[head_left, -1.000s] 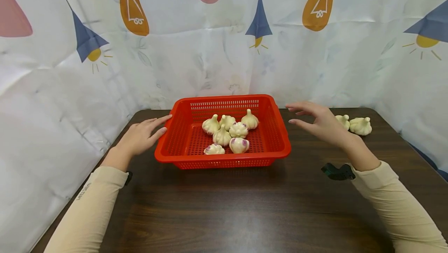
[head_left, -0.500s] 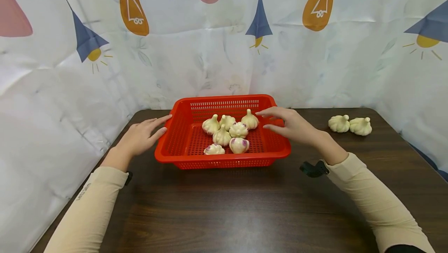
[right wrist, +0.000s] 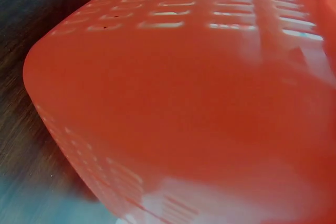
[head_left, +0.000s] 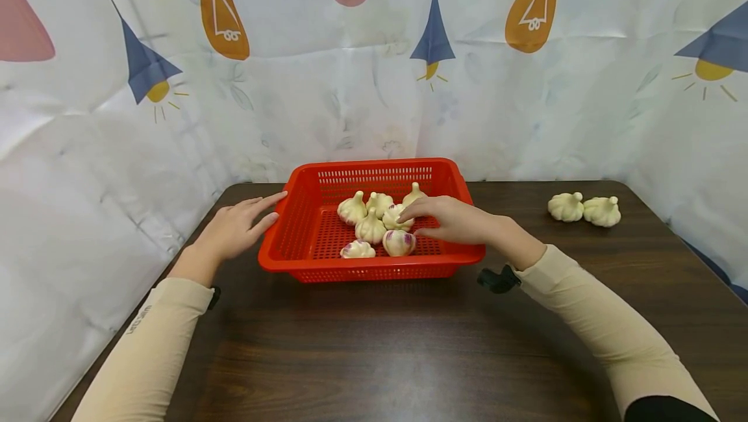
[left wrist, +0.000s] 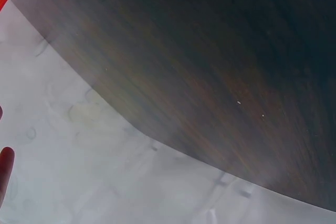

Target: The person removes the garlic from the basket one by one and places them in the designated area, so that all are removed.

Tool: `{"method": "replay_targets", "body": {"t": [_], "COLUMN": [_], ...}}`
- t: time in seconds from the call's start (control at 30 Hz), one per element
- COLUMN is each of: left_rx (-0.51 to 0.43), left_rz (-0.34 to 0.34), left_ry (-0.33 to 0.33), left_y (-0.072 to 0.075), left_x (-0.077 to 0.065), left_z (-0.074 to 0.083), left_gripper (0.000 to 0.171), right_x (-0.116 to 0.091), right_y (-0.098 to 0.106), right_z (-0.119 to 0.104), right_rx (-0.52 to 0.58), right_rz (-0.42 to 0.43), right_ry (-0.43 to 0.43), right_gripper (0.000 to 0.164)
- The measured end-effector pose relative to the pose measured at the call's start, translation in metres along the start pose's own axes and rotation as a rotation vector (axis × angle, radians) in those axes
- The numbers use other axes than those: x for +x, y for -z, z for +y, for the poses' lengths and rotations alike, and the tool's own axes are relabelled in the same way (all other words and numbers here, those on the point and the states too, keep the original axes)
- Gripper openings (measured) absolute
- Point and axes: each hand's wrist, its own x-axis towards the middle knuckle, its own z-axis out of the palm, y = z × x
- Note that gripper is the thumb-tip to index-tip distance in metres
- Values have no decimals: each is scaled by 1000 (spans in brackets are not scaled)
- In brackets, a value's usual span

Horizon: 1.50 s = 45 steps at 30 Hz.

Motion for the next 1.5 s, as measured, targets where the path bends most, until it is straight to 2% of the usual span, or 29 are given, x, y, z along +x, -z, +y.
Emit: {"method": "replay_targets", "body": {"t": [0.4,0.67,1.0,1.33,1.5], "left_rx": [-2,-3,-3,-6,-7], "left_rz": [-2,-2,-12,-9,-6], "left_ry": [-4,-1,3,3,-7], "left_y": [1,0,1,-1,-2], "left_x": [0,1,0,1,1], "left_z": [1,1,0,-2,-3], "left_gripper": [56,57,57,57,56], "right_x": [16,24,28,29,29], "right_y": [-4,-9,-20,-23,-23], "right_z": [-4,0,2,4,4], "right_rx": [-43,-1,-45,-29,-42], "right_rz": [-130,-215,-243,-251,-246], "right_ry": [-51,-69,14,-89,-108], "right_gripper": [34,38,45,48,46]}}
